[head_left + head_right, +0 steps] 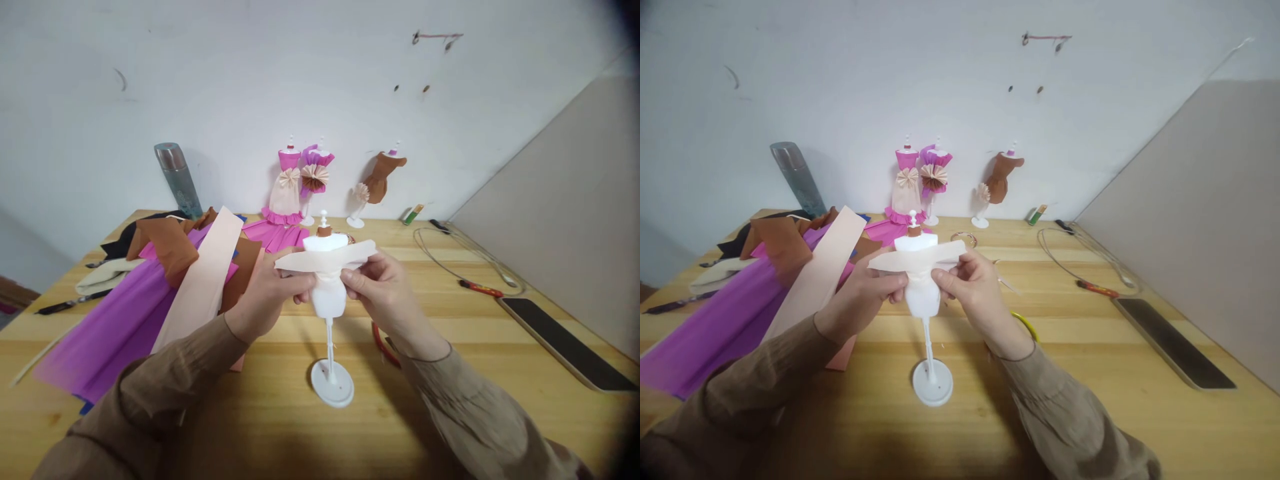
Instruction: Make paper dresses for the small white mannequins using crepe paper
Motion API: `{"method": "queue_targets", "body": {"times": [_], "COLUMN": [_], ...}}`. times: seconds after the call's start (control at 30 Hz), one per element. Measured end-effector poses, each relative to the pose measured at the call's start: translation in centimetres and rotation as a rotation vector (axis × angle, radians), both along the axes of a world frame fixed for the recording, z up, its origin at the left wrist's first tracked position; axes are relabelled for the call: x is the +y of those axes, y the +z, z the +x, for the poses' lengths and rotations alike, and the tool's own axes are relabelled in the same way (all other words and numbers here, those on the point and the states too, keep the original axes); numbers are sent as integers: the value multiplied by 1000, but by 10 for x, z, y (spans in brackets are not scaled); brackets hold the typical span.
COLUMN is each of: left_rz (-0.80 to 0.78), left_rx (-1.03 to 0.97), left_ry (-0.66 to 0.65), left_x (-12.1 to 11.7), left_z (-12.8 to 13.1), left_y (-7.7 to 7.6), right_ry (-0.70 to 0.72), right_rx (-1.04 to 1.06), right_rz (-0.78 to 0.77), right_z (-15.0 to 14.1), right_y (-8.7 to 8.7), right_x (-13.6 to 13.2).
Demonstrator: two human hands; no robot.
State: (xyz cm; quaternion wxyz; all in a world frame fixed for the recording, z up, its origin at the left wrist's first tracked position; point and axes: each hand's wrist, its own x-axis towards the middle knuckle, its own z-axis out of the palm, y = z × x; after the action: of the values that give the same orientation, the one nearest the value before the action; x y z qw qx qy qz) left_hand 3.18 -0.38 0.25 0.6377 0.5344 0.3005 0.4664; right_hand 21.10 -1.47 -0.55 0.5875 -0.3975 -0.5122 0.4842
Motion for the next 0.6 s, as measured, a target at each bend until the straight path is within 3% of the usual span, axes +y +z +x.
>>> {"method": "queue_targets", "body": {"times": [0.37, 0.6], "left_rz": [-3, -51], "left_rx": [50, 43], "left_ry": [-32, 114], "left_x": [7, -3], "left_z": [0, 7], "left_y": [-12, -3], "right_ry": [110, 61], "right_rx": [-50, -54], "right_rz": [-3, -74], "right_z": [0, -13], "right_y": [-3, -11], "right_x": [3, 2]}}
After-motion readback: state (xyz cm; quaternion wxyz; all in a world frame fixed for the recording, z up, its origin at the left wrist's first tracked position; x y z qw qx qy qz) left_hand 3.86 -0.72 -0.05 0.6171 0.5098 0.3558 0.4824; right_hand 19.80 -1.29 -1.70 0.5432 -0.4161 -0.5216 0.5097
